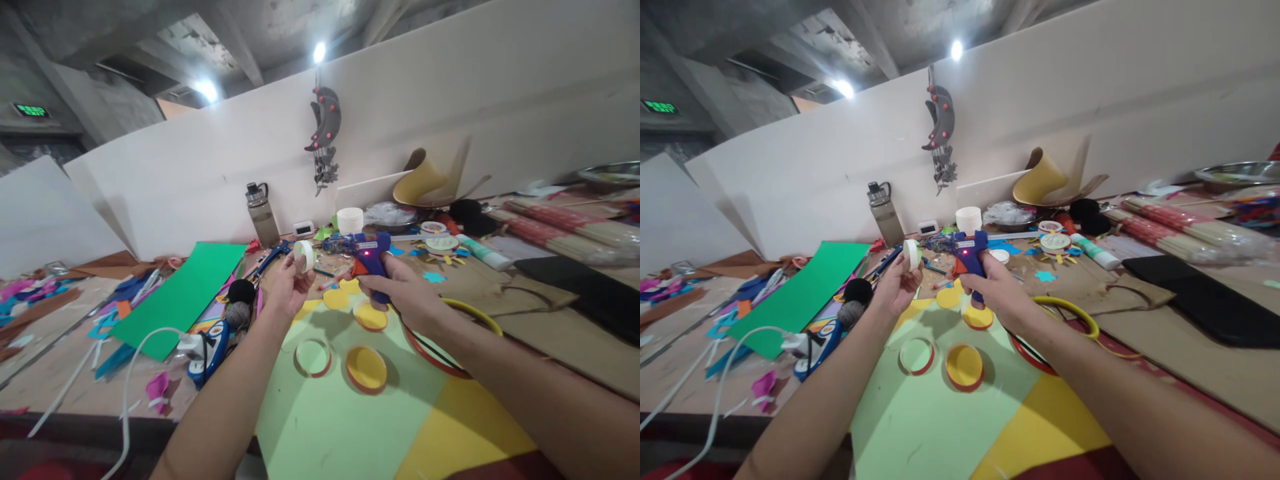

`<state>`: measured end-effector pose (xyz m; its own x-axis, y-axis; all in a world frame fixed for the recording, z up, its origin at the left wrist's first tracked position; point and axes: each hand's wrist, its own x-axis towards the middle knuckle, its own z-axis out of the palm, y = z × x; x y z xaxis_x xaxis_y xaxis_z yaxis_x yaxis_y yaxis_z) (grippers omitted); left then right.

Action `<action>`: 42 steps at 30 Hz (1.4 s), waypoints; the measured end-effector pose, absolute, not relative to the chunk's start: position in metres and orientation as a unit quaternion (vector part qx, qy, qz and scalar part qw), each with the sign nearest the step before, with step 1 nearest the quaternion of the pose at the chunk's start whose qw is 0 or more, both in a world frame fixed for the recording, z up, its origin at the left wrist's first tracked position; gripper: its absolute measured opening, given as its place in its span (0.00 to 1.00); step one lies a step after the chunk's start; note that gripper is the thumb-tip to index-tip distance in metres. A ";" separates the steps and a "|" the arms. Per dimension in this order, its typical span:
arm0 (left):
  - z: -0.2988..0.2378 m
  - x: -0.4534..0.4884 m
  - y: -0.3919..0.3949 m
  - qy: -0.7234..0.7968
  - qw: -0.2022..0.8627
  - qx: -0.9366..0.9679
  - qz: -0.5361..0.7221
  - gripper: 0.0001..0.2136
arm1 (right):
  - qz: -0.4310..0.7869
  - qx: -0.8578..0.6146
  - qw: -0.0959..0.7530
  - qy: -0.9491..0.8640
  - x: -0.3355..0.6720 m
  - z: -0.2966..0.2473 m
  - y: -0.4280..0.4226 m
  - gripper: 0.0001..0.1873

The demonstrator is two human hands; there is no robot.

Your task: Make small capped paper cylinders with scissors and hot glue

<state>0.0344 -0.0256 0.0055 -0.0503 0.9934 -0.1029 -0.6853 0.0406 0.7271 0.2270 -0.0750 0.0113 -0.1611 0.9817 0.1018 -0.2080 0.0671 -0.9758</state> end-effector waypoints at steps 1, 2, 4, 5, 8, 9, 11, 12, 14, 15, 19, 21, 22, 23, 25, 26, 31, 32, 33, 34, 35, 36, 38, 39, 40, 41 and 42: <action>0.005 0.034 -0.026 0.320 0.646 0.248 0.648 0.10 | 0.552 -0.391 0.523 -0.518 0.227 0.012 -0.076 0.16; 0.004 0.034 -0.026 0.319 0.646 0.256 0.645 0.09 | 0.535 -0.404 0.522 -0.528 0.227 0.012 -0.077 0.16; 0.003 0.033 -0.026 0.319 0.647 0.272 0.637 0.09 | 0.494 -0.433 0.514 -0.551 0.228 0.012 -0.078 0.16; 0.002 0.033 -0.026 0.320 0.647 0.279 0.633 0.09 | 0.471 -0.447 0.508 -0.566 0.228 0.012 -0.078 0.16; 0.002 0.033 -0.026 0.325 0.643 0.291 0.630 0.10 | 0.384 -0.477 0.497 -0.615 0.231 0.009 -0.078 0.14; 0.002 0.033 -0.026 0.325 0.642 0.293 0.630 0.10 | 0.351 -0.480 0.501 -0.629 0.231 0.009 -0.078 0.13; 0.002 0.032 -0.024 0.320 0.639 0.292 0.636 0.09 | 0.301 -0.475 0.511 -0.650 0.232 0.009 -0.078 0.11; 0.003 0.031 -0.024 0.317 0.638 0.288 0.640 0.08 | 0.290 -0.467 0.514 -0.658 0.232 0.009 -0.078 0.11; 0.004 0.030 -0.022 0.313 0.634 0.278 0.650 0.08 | 0.289 -0.454 0.505 -0.675 0.232 0.011 -0.080 0.12; 0.004 0.029 -0.021 0.311 0.632 0.274 0.655 0.08 | 0.290 -0.453 0.494 -0.683 0.232 0.012 -0.082 0.12; 0.006 0.028 -0.020 0.308 0.629 0.268 0.661 0.09 | 0.272 -0.465 0.458 -0.707 0.231 0.014 -0.086 0.15; 0.006 0.029 -0.021 0.309 0.629 0.275 0.658 0.08 | 0.257 -0.469 0.456 -0.711 0.232 0.014 -0.087 0.15; 0.005 0.030 -0.022 0.308 0.631 0.282 0.654 0.08 | 0.250 -0.472 0.455 -0.713 0.232 0.014 -0.087 0.15; 0.005 0.031 -0.023 0.307 0.634 0.290 0.648 0.08 | 0.243 -0.475 0.456 -0.713 0.232 0.014 -0.087 0.15; 0.004 0.032 -0.024 0.307 0.641 0.305 0.634 0.09 | 0.231 -0.483 0.457 -0.710 0.233 0.014 -0.086 0.15; 0.004 0.033 -0.025 0.308 0.644 0.309 0.629 0.10 | 0.227 -0.486 0.459 -0.708 0.233 0.014 -0.085 0.15; 0.004 0.032 -0.025 0.316 0.649 0.310 0.619 0.13 | 0.219 -0.489 0.464 -0.706 0.233 0.015 -0.085 0.14; 0.004 0.032 -0.024 0.316 0.648 0.310 0.620 0.12 | 0.216 -0.491 0.461 -0.707 0.233 0.015 -0.085 0.14; 0.004 0.031 -0.024 0.315 0.646 0.311 0.621 0.12 | 0.213 -0.493 0.458 -0.708 0.233 0.015 -0.085 0.15; 0.004 0.030 -0.023 0.311 0.645 0.312 0.624 0.12 | 0.211 -0.494 0.455 -0.710 0.233 0.015 -0.086 0.15; 0.004 0.029 -0.022 0.307 0.643 0.312 0.629 0.11 | 0.211 -0.494 0.452 -0.712 0.233 0.015 -0.086 0.16; 0.004 0.028 -0.021 0.304 0.640 0.310 0.634 0.11 | 0.213 -0.492 0.448 -0.715 0.233 0.015 -0.086 0.16; 0.004 0.026 -0.020 0.299 0.635 0.304 0.645 0.10 | 0.221 -0.485 0.444 -0.720 0.233 0.015 -0.087 0.17; 0.004 0.025 -0.019 0.297 0.633 0.300 0.649 0.10 | 0.226 -0.481 0.444 -0.721 0.233 0.014 -0.088 0.17; 0.005 0.025 -0.019 0.297 0.632 0.296 0.652 0.09 | 0.230 -0.478 0.443 -0.722 0.233 0.014 -0.088 0.17; 0.005 0.024 -0.019 0.297 0.631 0.293 0.654 0.09 | 0.233 -0.475 0.443 -0.724 0.233 0.014 -0.088 0.17; 0.006 0.024 -0.019 0.296 0.630 0.290 0.656 0.09 | 0.233 -0.473 0.443 -0.725 0.232 0.014 -0.089 0.17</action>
<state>0.0235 -0.0188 0.0055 -0.0372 0.9993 0.0077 -0.6551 -0.0303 0.7550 0.2323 -0.0886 0.0142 -0.1607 0.8919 0.4228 0.4792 0.4450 -0.7566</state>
